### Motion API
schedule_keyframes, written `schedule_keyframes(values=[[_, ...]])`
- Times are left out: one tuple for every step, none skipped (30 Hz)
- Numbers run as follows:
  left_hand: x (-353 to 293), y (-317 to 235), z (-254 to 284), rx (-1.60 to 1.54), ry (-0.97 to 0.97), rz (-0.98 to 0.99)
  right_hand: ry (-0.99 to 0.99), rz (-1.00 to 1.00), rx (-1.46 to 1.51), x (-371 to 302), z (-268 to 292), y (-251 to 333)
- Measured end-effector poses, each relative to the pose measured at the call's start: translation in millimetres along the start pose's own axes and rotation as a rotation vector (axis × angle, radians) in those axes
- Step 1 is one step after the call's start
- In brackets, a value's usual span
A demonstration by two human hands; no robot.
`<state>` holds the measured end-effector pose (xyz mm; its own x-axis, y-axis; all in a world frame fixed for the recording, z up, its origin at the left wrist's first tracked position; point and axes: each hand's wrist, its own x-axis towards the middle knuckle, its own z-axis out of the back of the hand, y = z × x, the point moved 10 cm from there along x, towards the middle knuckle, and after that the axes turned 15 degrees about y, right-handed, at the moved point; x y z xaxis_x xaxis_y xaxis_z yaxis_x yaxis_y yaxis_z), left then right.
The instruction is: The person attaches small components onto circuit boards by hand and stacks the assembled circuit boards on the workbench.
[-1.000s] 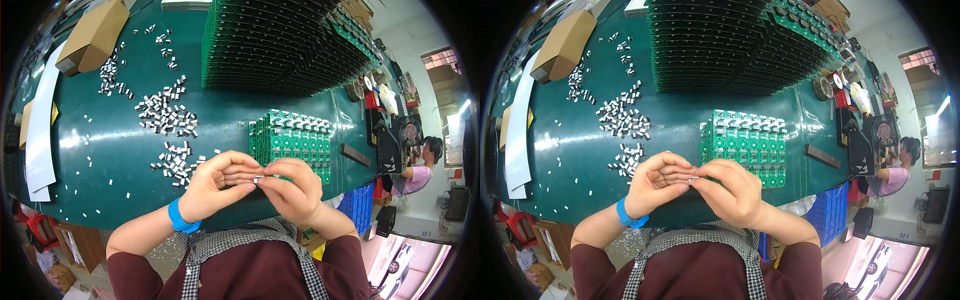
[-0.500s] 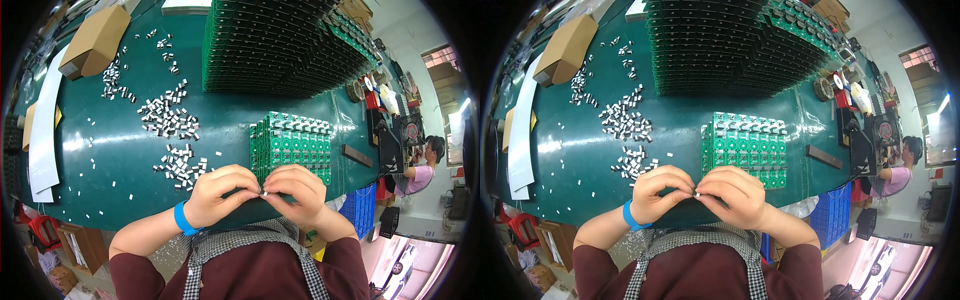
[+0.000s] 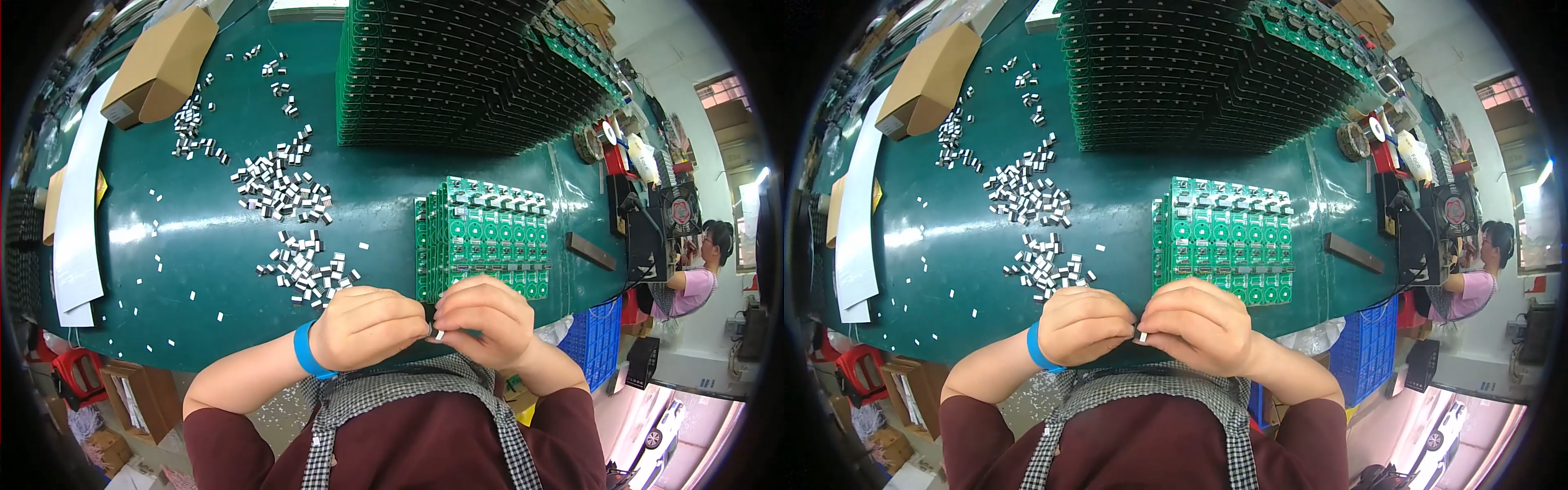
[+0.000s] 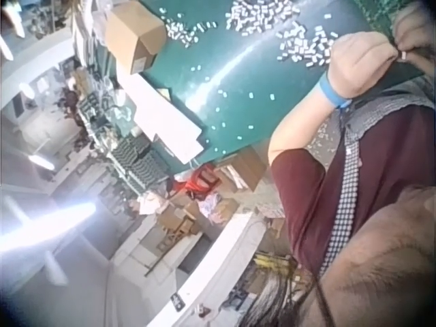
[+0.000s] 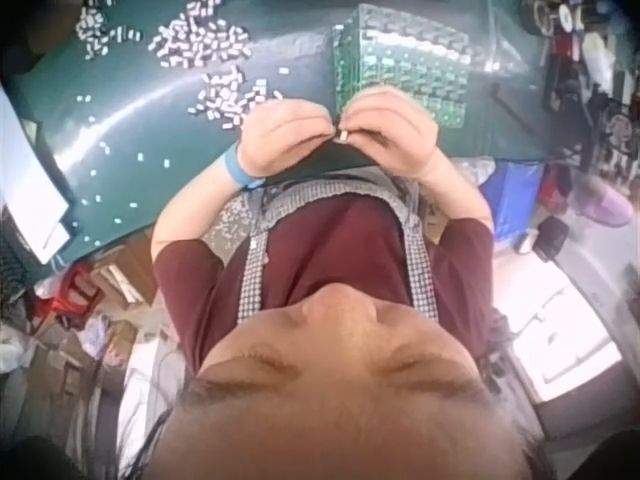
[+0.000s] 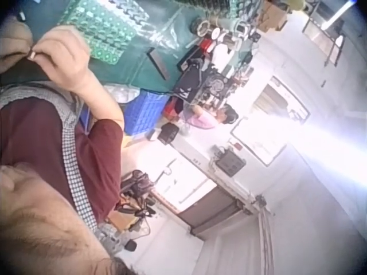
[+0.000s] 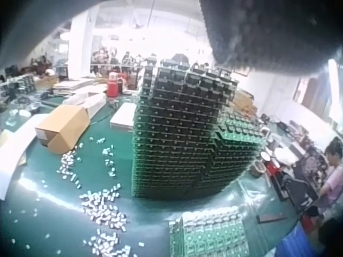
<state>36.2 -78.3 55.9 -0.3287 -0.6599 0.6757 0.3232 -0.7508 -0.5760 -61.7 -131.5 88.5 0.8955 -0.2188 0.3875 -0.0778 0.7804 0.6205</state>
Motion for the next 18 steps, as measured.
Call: schedule_keyframes(values=[[0,-3,0,-0.013,-0.006,-0.041,0.027,0.012,0.003,1,-1,1],[0,-2,0,-0.014,-0.007,-0.041,0.027,0.011,0.003,1,-1,1],[0,-1,-1,-0.039,-0.001,-0.042,0.056,0.018,0.013,2,-3,1],[1,0,-2,-0.064,0.005,-0.042,0.084,0.026,0.022,2,-5,1],[1,-1,-2,-0.065,0.005,-0.044,0.084,0.025,0.021,3,-1,2],[1,3,-5,-0.102,0.027,0.008,0.159,-0.023,0.058,5,-4,-2],[2,7,-8,-0.138,0.049,0.060,0.234,-0.070,0.095,6,-9,-7],[2,6,-8,-0.139,0.049,0.059,0.234,-0.071,0.093,5,-11,-6],[2,13,-9,-0.176,0.044,0.122,0.205,-0.090,0.046,2,-9,-6],[1,19,-10,-0.212,0.039,0.186,0.176,-0.109,-0.001,0,-7,-6],[1,19,-11,-0.177,0.043,0.186,0.178,-0.109,-0.003,-1,-8,-6],[1,19,-11,-0.177,0.041,0.186,0.142,-0.102,-0.061,-2,-5,-3],[0,17,-11,-0.126,0.033,0.191,0.105,-0.094,-0.119,-3,-1,-1],[-1,16,-10,-0.075,0.024,0.197,0.107,-0.094,-0.119,-4,-3,1],[0,16,-11,-0.079,0.025,0.195,0.084,-0.115,-0.120,-6,-2,0],[1,14,-10,-0.066,0.026,0.191,0.060,-0.135,-0.122,-7,0,-1],[2,13,-10,-0.053,0.026,0.186,0.060,-0.139,-0.124,-8,-1,-2],[1,13,-10,-0.055,0.026,0.183,0.046,-0.131,-0.120,-9,-1,-3]])
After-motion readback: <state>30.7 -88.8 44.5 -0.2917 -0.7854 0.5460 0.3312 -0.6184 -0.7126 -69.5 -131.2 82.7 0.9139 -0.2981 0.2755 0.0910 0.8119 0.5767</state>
